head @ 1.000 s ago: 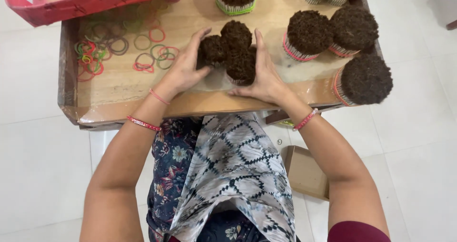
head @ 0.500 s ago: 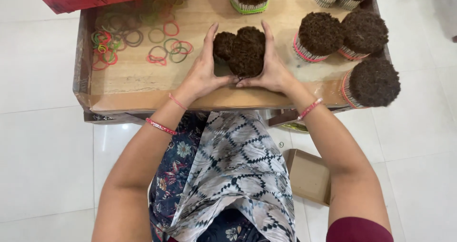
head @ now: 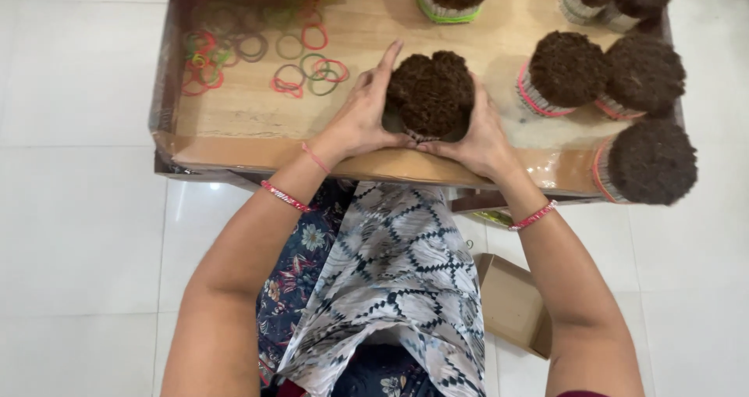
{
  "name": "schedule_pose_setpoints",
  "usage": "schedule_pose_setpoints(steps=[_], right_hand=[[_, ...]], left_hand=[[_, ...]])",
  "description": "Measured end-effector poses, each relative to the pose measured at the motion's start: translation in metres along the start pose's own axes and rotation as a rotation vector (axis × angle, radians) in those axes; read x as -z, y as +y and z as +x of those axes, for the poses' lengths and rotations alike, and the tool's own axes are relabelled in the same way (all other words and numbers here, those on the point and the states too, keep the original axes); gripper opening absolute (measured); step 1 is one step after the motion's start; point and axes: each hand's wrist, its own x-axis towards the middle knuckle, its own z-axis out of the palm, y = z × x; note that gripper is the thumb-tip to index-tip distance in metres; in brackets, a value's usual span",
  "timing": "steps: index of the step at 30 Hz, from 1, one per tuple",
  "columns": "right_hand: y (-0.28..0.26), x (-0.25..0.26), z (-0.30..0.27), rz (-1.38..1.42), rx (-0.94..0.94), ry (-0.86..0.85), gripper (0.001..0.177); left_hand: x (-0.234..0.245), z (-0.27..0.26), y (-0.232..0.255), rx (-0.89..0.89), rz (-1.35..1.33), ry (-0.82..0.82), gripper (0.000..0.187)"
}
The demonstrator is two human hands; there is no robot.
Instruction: The person picks up a bundle of bristles and inserts it into a small round base, then picks up a rubber band and stretches it around the bristles to secure them.
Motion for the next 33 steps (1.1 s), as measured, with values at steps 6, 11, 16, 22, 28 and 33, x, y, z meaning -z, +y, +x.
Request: schedule_pose_setpoints(steps=[6,11,16,22,28,33], right_hand=[[-0.010,0.001,-0.015,0.117,0.060,0.050,0.136],[-0.013,-0.005,-0.030,-0.015,-0.119,0.085,0.131],[-0.006,-0.005,-0.038,0.017,0.001,0.144,0.142],[-0.003,-0.008,-0.049,0.475,0.134,0.354,0.111],[-0.025,-0.018,-0.074,0.426,0.175,0.547,0.060],[-0.121,-0.023,-0.085,0.562,0.288,0.276,0.061]], left_hand=[[-0.004,-0.010,0.000,-0.122,0.082,0.062,0.138],[-0.006,-0.008,-0.002,-0.140,0.080,0.019,0.134],[0.022,-0.042,0.002,-0.227,0.085,0.125,0.113],[0.090,-0.075,-0.028,-0.131,0.597,0.434,0.033],[0.097,-0.074,0.008,-0.227,0.547,0.447,0.015],[0.047,-0.097,0.092,-0.308,-0.092,0.314,0.024]])
